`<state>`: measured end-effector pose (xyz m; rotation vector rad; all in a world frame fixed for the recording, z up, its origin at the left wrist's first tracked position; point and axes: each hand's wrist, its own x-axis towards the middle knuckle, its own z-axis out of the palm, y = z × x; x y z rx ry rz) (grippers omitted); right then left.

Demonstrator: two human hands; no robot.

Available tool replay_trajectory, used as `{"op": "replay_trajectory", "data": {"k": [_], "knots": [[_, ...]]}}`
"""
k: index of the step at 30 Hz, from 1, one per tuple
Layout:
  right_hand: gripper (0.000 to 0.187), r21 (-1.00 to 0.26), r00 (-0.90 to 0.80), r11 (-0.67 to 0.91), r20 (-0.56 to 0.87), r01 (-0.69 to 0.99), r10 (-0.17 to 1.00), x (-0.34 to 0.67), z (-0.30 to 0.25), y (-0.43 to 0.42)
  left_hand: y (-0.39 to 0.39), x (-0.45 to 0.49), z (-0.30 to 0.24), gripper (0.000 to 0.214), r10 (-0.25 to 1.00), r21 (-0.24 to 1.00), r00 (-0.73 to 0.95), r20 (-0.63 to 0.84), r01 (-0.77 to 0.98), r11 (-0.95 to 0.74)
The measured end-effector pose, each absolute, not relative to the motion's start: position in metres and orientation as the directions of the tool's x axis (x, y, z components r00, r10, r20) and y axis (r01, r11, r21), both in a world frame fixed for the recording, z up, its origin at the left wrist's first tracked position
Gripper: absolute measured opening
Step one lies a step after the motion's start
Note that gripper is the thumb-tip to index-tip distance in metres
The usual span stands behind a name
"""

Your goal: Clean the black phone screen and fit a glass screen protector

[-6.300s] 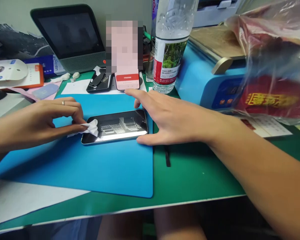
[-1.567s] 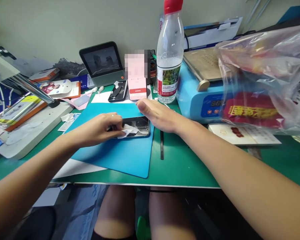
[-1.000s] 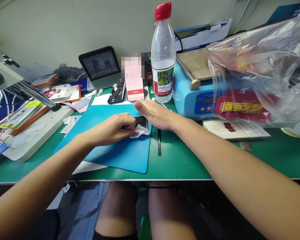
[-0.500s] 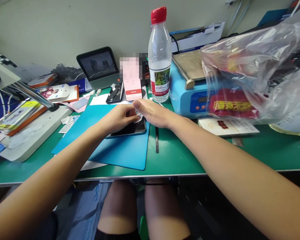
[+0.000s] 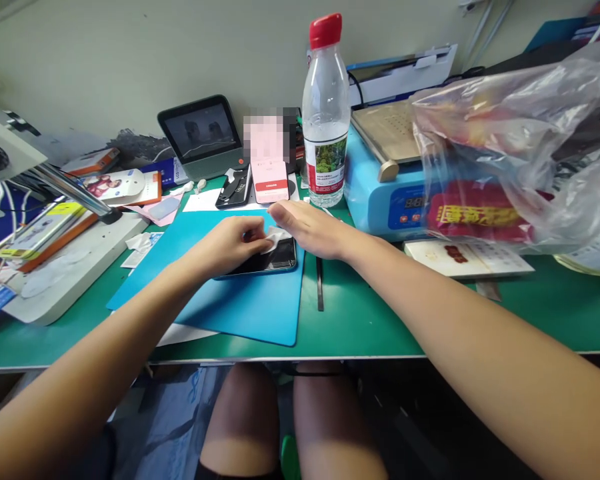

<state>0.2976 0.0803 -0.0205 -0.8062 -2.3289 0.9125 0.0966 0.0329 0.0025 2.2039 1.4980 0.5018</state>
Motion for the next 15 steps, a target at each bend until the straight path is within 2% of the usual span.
{"op": "replay_trajectory", "data": {"k": [6, 15], "knots": [[0.092, -0.756, -0.707, 0.586, 0.241, 0.293, 0.665, 0.299, -0.020, 0.080, 0.056, 0.109, 0.002, 0.021, 0.936, 0.567, 0.349, 0.045, 0.762, -0.312], [0.094, -0.730, -0.680, 0.566, 0.191, 0.383, 0.708, 0.302, -0.016, 0.077, 0.032, 0.027, 0.014, 0.029, 0.972, 0.560, 0.230, -0.055, 0.813, -0.161]]}}
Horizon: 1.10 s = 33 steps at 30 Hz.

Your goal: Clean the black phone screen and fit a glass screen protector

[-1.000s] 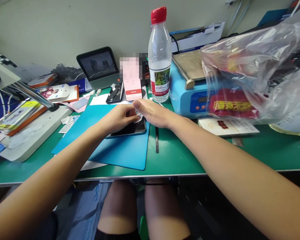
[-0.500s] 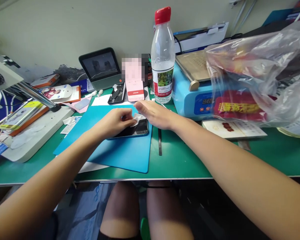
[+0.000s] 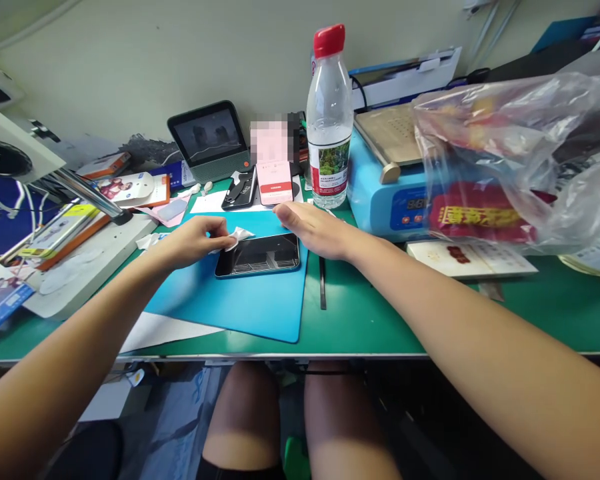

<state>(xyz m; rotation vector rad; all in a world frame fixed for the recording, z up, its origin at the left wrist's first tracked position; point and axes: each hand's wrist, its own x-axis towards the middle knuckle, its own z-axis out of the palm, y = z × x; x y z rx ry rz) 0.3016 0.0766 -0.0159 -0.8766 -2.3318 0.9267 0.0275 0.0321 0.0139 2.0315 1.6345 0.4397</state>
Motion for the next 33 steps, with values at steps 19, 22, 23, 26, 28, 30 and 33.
{"op": "replay_trajectory", "data": {"k": [19, 22, 23, 26, 28, 30, 33], "knots": [[0.090, -0.763, -0.691, 0.590, 0.278, 0.263, 0.668, 0.300, -0.020, 0.080, 0.071, 0.114, 0.016, 0.030, 0.894, 0.684, 0.410, -0.178, 0.705, -0.187], [0.094, -0.742, -0.679, 0.599, 0.275, 0.300, 0.681, 0.299, -0.021, 0.080, 0.069, 0.103, 0.018, 0.029, 0.902, 0.679, 0.392, -0.179, 0.713, -0.175], [0.096, -0.738, -0.672, 0.595, 0.267, 0.318, 0.690, 0.299, -0.021, 0.080, 0.067, 0.095, 0.018, 0.028, 0.908, 0.674, 0.378, -0.182, 0.720, -0.165], [0.098, -0.738, -0.653, 0.572, 0.240, 0.358, 0.718, 0.300, -0.022, 0.081, 0.059, 0.063, 0.019, 0.025, 0.921, 0.657, 0.333, -0.202, 0.744, -0.125], [0.098, -0.739, -0.653, 0.563, 0.223, 0.370, 0.723, 0.300, -0.022, 0.081, 0.053, 0.040, 0.020, 0.026, 0.929, 0.653, 0.306, -0.209, 0.751, -0.101], [0.097, -0.737, -0.661, 0.560, 0.209, 0.378, 0.721, 0.301, -0.022, 0.081, 0.049, 0.023, 0.019, 0.029, 0.935, 0.650, 0.284, -0.214, 0.756, -0.081], [0.096, -0.738, -0.663, 0.559, 0.206, 0.378, 0.720, 0.301, -0.021, 0.080, 0.046, 0.013, 0.019, 0.030, 0.938, 0.649, 0.271, -0.216, 0.758, -0.070]]}}
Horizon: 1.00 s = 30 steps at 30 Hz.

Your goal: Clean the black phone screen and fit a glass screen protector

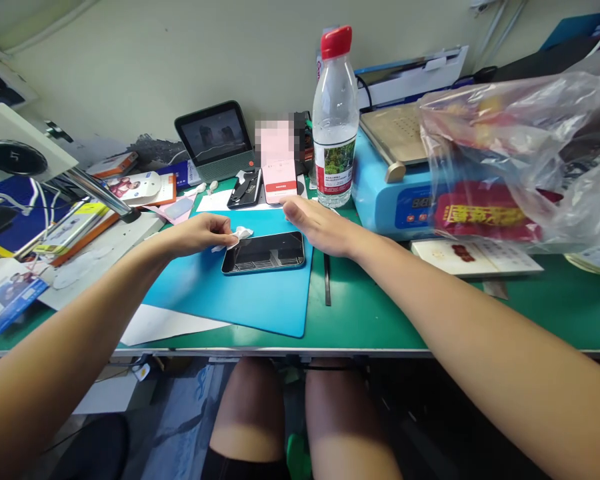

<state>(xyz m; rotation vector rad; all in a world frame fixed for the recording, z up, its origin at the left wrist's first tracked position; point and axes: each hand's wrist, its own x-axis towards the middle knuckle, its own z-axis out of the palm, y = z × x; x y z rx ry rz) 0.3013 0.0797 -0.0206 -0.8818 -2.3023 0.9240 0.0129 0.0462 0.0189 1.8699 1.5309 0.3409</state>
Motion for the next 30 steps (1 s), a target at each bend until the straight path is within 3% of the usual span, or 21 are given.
{"op": "replay_trajectory", "data": {"k": [19, 23, 26, 28, 30], "knots": [[0.096, -0.739, -0.670, 0.585, 0.250, 0.335, 0.700, 0.298, -0.019, 0.080, 0.065, 0.108, 0.009, 0.026, 0.899, 0.603, 0.420, -0.127, 0.752, -0.266], [0.100, -0.726, -0.664, 0.588, 0.245, 0.358, 0.706, 0.299, -0.021, 0.080, 0.054, 0.099, 0.007, 0.022, 0.923, 0.529, 0.373, -0.095, 0.804, -0.271], [0.103, -0.734, -0.662, 0.573, 0.227, 0.366, 0.714, 0.299, -0.022, 0.081, 0.035, 0.098, 0.005, 0.031, 0.934, 0.433, 0.358, -0.005, 0.842, -0.321], [0.102, -0.740, -0.665, 0.568, 0.224, 0.359, 0.712, 0.299, -0.022, 0.081, 0.018, 0.101, 0.004, 0.040, 0.919, 0.370, 0.385, 0.081, 0.845, -0.386], [0.103, -0.735, -0.666, 0.578, 0.235, 0.354, 0.708, 0.300, -0.022, 0.080, 0.002, 0.105, 0.002, 0.032, 0.876, 0.325, 0.462, 0.138, 0.814, -0.481]]}}
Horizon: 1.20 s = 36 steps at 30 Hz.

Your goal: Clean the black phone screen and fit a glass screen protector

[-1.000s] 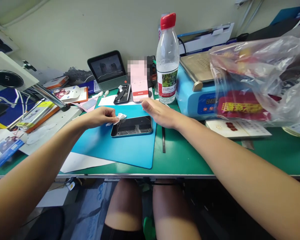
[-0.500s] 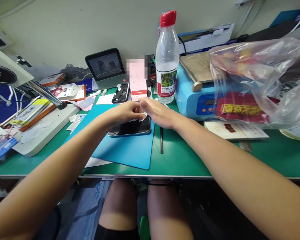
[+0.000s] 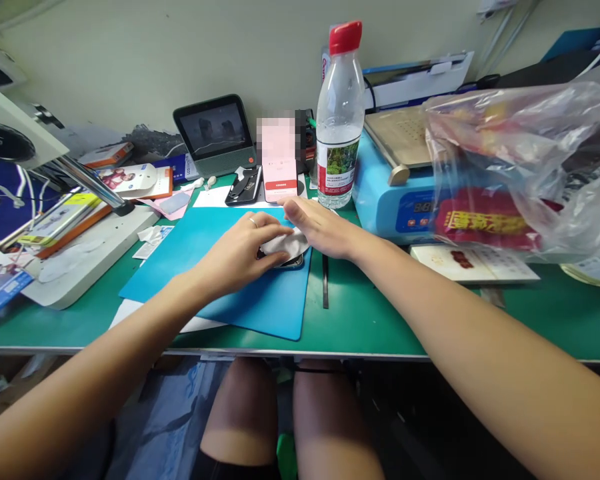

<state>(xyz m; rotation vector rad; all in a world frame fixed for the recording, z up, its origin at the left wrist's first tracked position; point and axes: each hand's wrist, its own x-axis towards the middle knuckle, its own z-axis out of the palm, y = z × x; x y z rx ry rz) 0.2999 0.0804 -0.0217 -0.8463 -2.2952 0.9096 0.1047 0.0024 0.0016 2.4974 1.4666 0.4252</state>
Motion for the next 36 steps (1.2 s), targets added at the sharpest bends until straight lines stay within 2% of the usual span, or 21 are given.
{"op": "replay_trajectory", "data": {"k": [2, 6, 9, 14, 17, 22, 25, 28, 31, 36], "knots": [[0.105, -0.725, -0.667, 0.591, 0.248, 0.354, 0.703, 0.301, -0.020, 0.079, -0.009, 0.108, -0.001, 0.029, 0.808, 0.295, 0.570, 0.148, 0.755, -0.586], [0.104, -0.700, -0.674, 0.612, 0.253, 0.368, 0.694, 0.303, -0.018, 0.075, -0.015, 0.110, -0.006, 0.041, 0.703, 0.209, 0.701, 0.119, 0.675, -0.708], [0.098, -0.673, -0.679, 0.633, 0.258, 0.384, 0.687, 0.303, -0.016, 0.073, -0.014, 0.103, -0.006, 0.051, 0.728, 0.135, 0.682, 0.070, 0.716, -0.684], [0.082, -0.624, -0.712, 0.673, 0.255, 0.396, 0.655, 0.303, -0.014, 0.072, -0.028, 0.068, -0.003, 0.055, 0.795, 0.094, 0.606, 0.013, 0.791, -0.605], [0.074, -0.601, -0.736, 0.690, 0.237, 0.402, 0.635, 0.304, -0.013, 0.072, -0.046, 0.043, -0.005, 0.053, 0.839, 0.079, 0.542, 0.031, 0.836, -0.543], [0.102, -0.558, -0.793, 0.712, 0.148, 0.426, 0.590, 0.306, -0.007, 0.071, -0.078, 0.032, -0.017, 0.056, 0.912, 0.026, 0.402, 0.084, 0.914, -0.405], [0.108, -0.560, -0.815, 0.713, 0.109, 0.423, 0.569, 0.307, -0.005, 0.070, -0.090, 0.050, -0.023, 0.060, 0.932, -0.018, 0.334, 0.139, 0.942, -0.335], [0.107, -0.596, -0.805, 0.693, 0.124, 0.407, 0.580, 0.307, -0.006, 0.070, -0.093, 0.077, -0.024, 0.066, 0.940, -0.009, 0.299, 0.166, 0.953, -0.302], [0.099, -0.630, -0.781, 0.679, 0.178, 0.377, 0.598, 0.307, -0.008, 0.070, -0.084, 0.102, -0.023, 0.069, 0.947, 0.062, 0.261, 0.187, 0.959, -0.277], [0.099, -0.635, -0.770, 0.686, 0.217, 0.356, 0.600, 0.308, -0.010, 0.070, -0.064, 0.131, -0.020, 0.074, 0.939, 0.174, 0.299, 0.168, 0.929, -0.327]]}}
